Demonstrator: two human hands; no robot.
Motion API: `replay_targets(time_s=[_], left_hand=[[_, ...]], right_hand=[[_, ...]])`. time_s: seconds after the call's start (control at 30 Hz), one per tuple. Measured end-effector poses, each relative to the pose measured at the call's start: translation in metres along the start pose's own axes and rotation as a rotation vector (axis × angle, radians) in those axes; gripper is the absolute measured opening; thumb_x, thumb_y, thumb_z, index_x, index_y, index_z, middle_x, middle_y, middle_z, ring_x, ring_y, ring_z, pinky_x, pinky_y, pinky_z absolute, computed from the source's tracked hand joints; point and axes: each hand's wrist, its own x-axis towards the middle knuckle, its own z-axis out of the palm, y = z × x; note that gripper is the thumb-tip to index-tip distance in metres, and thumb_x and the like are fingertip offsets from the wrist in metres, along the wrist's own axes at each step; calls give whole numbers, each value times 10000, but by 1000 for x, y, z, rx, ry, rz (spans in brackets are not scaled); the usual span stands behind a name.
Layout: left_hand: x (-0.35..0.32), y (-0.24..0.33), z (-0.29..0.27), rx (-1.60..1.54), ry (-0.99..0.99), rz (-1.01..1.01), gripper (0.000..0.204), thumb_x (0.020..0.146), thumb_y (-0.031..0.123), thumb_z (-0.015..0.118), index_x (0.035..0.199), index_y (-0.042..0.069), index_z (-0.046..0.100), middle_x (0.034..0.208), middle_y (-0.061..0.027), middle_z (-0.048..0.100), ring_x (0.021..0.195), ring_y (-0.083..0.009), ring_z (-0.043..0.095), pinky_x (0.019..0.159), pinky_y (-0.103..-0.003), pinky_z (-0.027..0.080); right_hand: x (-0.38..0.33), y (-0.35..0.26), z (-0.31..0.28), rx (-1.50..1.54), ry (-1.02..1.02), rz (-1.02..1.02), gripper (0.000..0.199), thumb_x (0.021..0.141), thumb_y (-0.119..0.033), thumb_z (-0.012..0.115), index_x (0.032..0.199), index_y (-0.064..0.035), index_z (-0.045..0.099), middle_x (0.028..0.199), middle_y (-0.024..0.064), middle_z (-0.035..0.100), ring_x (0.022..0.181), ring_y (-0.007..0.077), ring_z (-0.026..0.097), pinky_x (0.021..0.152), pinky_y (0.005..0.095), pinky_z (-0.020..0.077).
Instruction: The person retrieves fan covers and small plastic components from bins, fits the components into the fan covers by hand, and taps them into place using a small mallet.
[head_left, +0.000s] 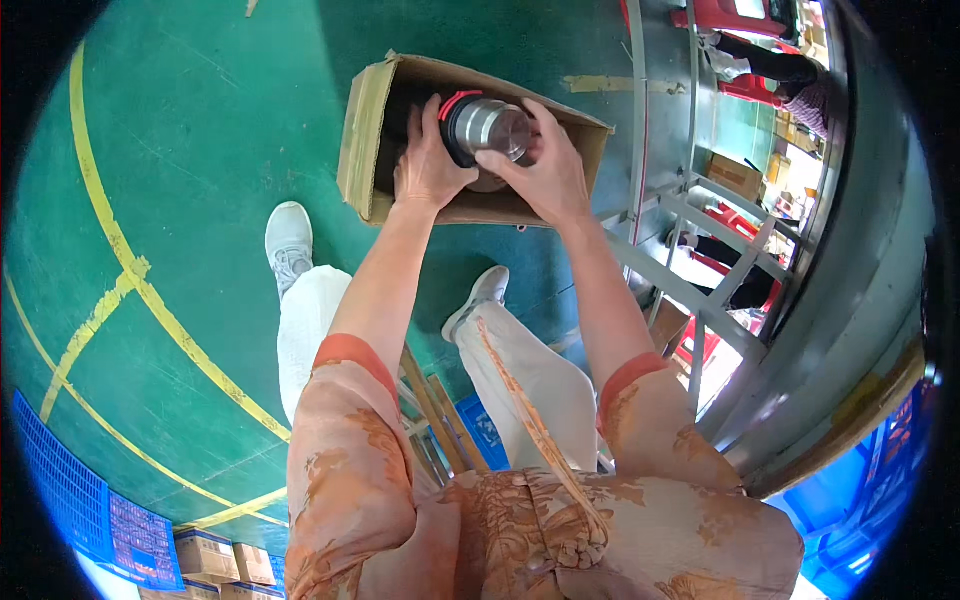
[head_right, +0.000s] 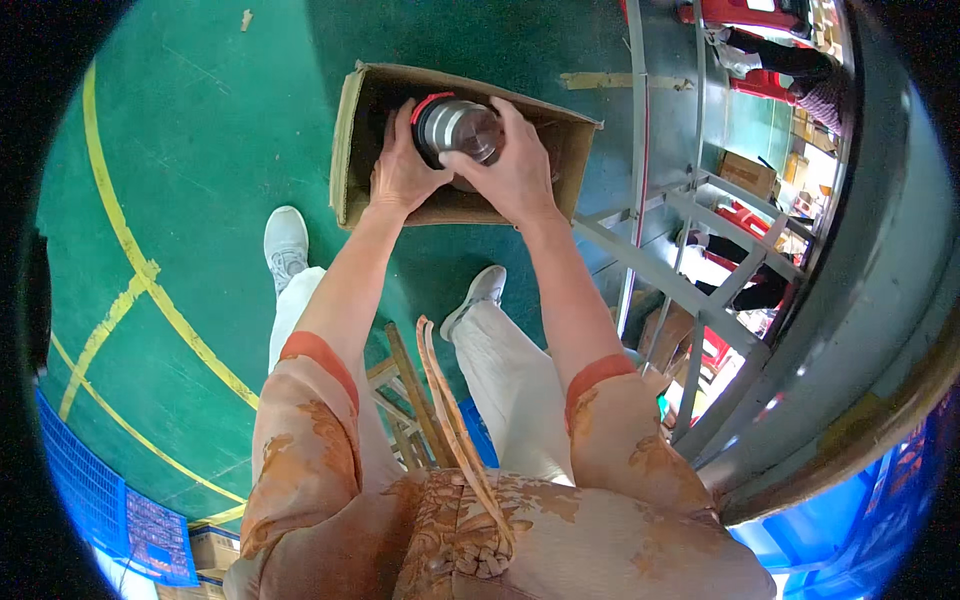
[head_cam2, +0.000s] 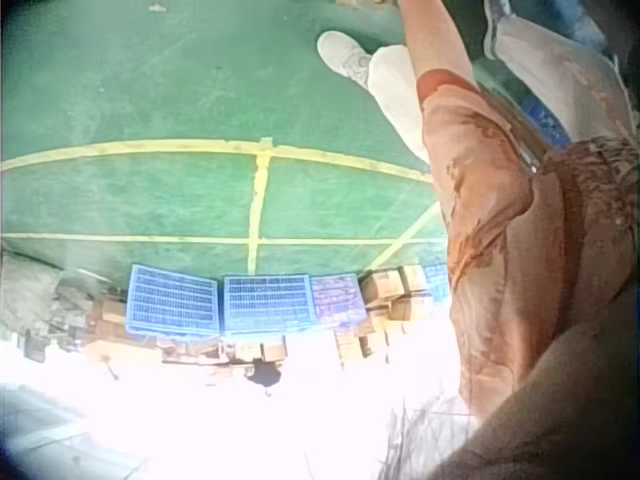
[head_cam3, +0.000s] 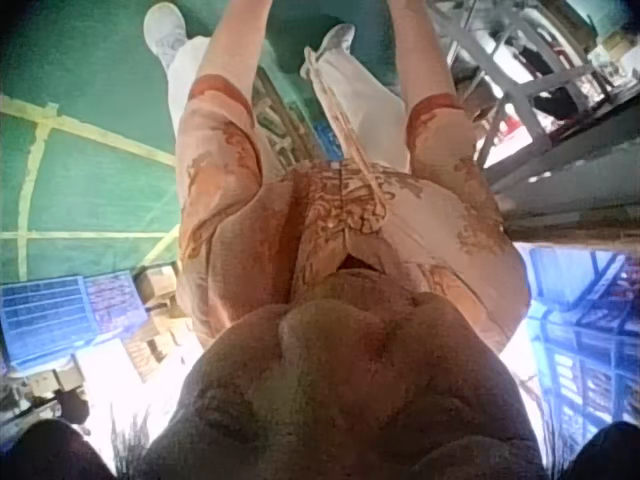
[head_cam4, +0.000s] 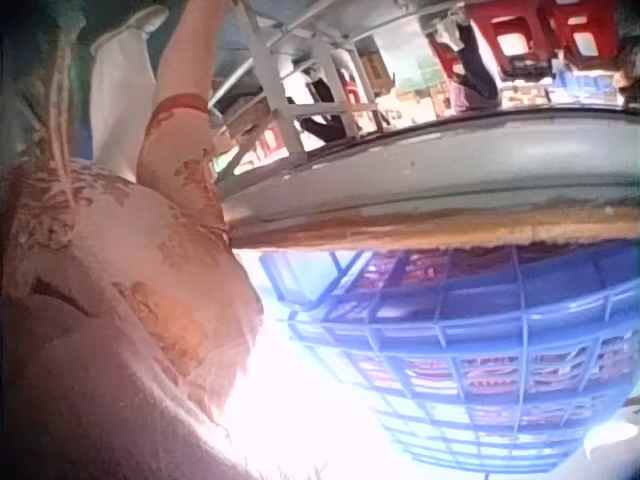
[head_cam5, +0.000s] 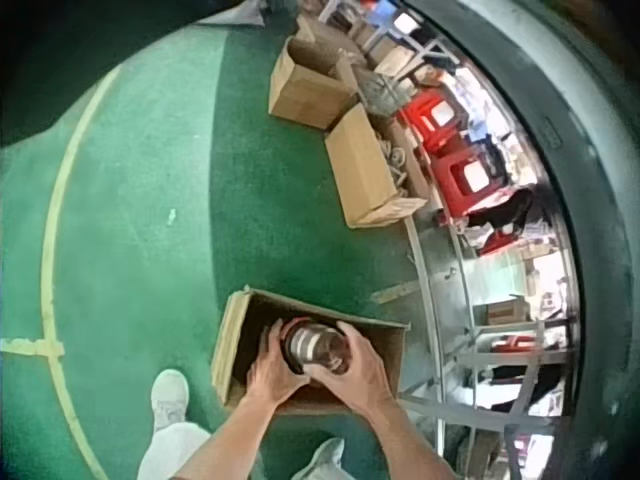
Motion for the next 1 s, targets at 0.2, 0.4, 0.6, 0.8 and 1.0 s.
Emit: replay_targets(time_s=[0.2,0.4,0.6,0.8,1.0], left_hand=[[-11,35,-46,308,-187,-204,1000,668,243,864,1474,31,312,1439,-300,464,1200,-451,584,1020,-497,510],[-58,73,-94,401,-142,-269,464,826,314,744,1060,-58,595,1105,-285,687,1076,-410,669,932,-481,545],[-61,1,-96,-186,-319,-788,688,897,449,697,1153,-169,541,876,-228,697,764,-343,742,692,-427,608],[-34,-7,-93,-177,-10,-578,550,919,356,713,1087,-143,555,996,-181,648,778,-211,672,593,-360,643],[4,30,-66,-170,42,-78,601,880,230,701,1306,-98,433,1102,-267,682,938,-393,704,887,-442,550]], right_hand=[[-77,103,-16,-249,169,382,890,810,-433,803,1514,-67,400,1384,239,557,1319,346,515,1099,424,411],[-115,186,2,-144,418,797,768,812,-298,823,1421,5,466,1256,218,616,1139,358,617,984,444,513],[-101,185,21,985,444,1005,445,860,-17,651,1277,51,512,1073,180,654,751,284,714,602,385,649],[-141,167,55,912,250,1361,136,856,-15,616,987,21,606,959,158,662,754,307,710,543,418,644],[-196,179,115,1324,14,1259,164,977,-49,560,1124,25,570,1112,171,650,1004,318,682,860,426,641]])
